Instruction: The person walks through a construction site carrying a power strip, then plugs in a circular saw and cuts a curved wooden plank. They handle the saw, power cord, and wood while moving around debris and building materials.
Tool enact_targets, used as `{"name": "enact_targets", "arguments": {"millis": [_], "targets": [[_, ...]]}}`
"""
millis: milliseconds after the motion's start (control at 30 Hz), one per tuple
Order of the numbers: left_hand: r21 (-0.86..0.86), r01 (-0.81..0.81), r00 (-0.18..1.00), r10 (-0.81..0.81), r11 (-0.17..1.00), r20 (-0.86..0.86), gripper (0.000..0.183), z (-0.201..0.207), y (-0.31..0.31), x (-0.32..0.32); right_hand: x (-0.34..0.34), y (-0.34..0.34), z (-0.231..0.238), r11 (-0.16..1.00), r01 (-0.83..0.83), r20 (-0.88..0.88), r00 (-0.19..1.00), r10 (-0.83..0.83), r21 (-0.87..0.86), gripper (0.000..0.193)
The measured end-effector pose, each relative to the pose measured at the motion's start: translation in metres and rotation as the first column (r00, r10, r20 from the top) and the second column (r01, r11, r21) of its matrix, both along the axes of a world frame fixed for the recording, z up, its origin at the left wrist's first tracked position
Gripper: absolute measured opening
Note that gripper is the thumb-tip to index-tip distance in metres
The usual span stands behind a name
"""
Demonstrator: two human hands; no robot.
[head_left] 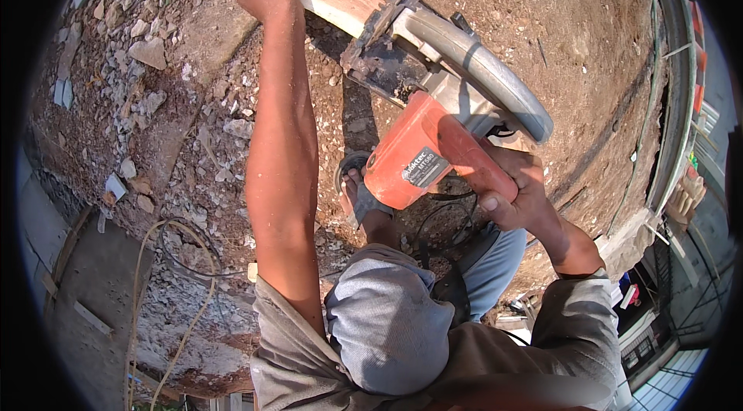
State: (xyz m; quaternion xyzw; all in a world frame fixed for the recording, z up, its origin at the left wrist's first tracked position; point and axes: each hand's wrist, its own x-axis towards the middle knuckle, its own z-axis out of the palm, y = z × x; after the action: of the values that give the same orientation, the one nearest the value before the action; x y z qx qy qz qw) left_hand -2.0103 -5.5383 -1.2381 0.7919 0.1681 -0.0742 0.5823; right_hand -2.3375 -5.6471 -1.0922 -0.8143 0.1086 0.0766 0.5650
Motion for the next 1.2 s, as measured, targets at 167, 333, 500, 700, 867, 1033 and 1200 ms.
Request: {"name": "enact_targets", "arguments": {"millis": [167, 333, 500, 700, 867, 1033, 1200], "targets": [[0.0, 0.002, 0.999, -0.002, 1.0, -0.046, 0.077, 0.006, -0.001, -0.001, 0.004, 0.002, -0.001, 0.999, -0.022, 0.022, 1.0, 0.023, -0.034, 0.057], [-0.025, -0.018, 0.999, 0.017, 1.0, -0.029, 0.074, 0.001, -0.001, -0.003, 0.011, 0.004, -0.001, 0.997, -0.021, 0.046, 0.999, 0.024, -0.069, 0.057], [-0.018, 0.009, 1.0, -0.009, 1.0, 0.01, 0.073, -0.002, -0.001, -0.004, 0.019, 0.006, 0.0, 0.997, 0.011, 0.051, 0.999, -0.007, -0.077, 0.056], [-0.264, 0.102, 0.994, -0.11, 0.959, -0.013, 0.071, -0.048, 0.026, 0.029, 0.022, 0.007, -0.002, 0.997, -0.01, 0.028, 1.0, 0.013, -0.077, 0.054], [-0.182, -0.1, 0.973, 0.134, 0.978, 0.186, 0.066, -0.036, 0.04, 0.117, 0.027, 0.018, 0.002, 0.99, 0.076, 0.008, 0.997, -0.075, -0.121, 0.064], [0.098, -0.173, 0.978, 0.159, 0.98, 0.136, 0.068, -0.039, 0.045, 0.147, 0.032, 0.015, 0.001, 0.995, 0.044, 0.004, 0.999, -0.043, -0.094, 0.051], [0.187, -0.153, 0.988, 0.144, 0.97, 0.062, 0.07, -0.041, 0.043, 0.145, 0.056, 0.026, -0.002, 0.989, 0.127, 0.092, 0.989, -0.12, -0.082, 0.058]]}}
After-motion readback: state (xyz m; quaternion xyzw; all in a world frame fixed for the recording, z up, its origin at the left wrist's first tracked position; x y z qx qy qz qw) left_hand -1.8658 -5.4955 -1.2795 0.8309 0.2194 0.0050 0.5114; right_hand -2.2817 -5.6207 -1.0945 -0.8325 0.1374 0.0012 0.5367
